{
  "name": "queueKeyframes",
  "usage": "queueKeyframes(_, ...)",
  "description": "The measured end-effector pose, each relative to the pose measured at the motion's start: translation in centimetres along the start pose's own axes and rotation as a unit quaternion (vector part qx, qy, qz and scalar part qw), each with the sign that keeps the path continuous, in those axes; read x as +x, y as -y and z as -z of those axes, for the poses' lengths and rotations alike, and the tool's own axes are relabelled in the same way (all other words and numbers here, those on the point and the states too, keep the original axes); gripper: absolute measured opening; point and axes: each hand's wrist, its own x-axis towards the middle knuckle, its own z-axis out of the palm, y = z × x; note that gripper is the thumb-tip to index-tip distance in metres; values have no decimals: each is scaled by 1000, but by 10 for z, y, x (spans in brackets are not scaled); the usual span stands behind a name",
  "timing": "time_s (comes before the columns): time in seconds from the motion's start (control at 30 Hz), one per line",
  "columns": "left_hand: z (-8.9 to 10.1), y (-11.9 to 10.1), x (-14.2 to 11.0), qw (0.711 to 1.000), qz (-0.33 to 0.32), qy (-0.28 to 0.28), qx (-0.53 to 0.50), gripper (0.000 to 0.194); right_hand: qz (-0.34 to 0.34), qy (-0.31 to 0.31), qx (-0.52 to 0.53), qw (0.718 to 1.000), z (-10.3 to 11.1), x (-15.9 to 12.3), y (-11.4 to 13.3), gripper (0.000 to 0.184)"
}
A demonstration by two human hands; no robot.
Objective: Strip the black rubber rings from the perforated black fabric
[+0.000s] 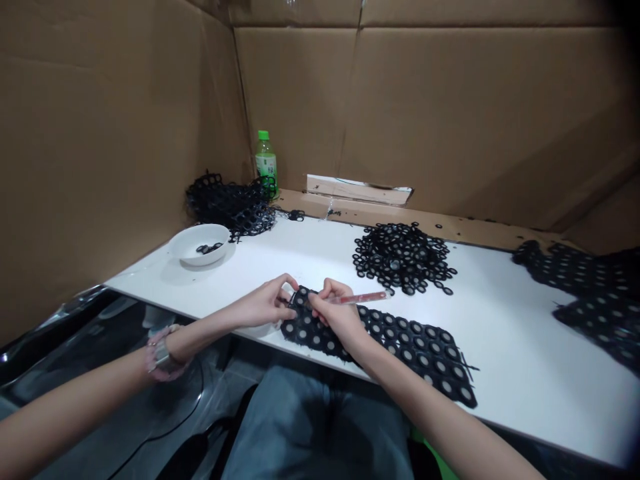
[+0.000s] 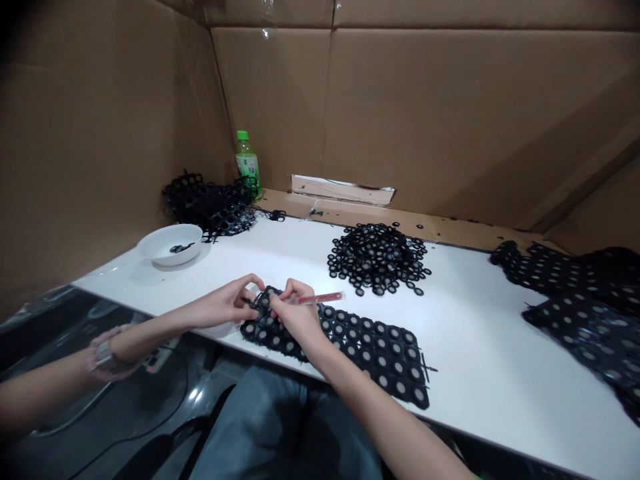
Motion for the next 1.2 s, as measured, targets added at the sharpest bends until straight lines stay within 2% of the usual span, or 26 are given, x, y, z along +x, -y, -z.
queueKeyframes(0.17, 0, -2, -1, 997, -8, 1, -78, 38, 19, 33, -103, 994, 0, -1, -4, 21)
queueKeyframes(0.4, 1, 3, 1, 995, -24, 1, -94, 38, 15, 61, -116, 991, 1, -1, -6, 20)
queueKeyframes(0.63, -1, 1, -1, 990, -32, -21, -135, 44, 104, 60, -238, 964, -3, -4, -7, 22)
queueKeyframes(0.73, -3, -1, -2, 988, -21, -36, -151, 45, 117, 61, -267, 955, -5, -4, -6, 21)
queueKeyframes(0.87, -3, 0, -8, 991, -17, -44, -123, 42, 72, 52, -202, 975, -3, -2, -7, 21)
queueKeyframes(0.97, 0, 4, -13, 999, 8, -17, -51, 40, 33, 37, -137, 989, -1, 0, -9, 20)
queueKeyframes(1.2, 1, 8, -18, 999, 38, 10, -21, 40, 74, 55, -134, 987, -4, -5, -3, 22)
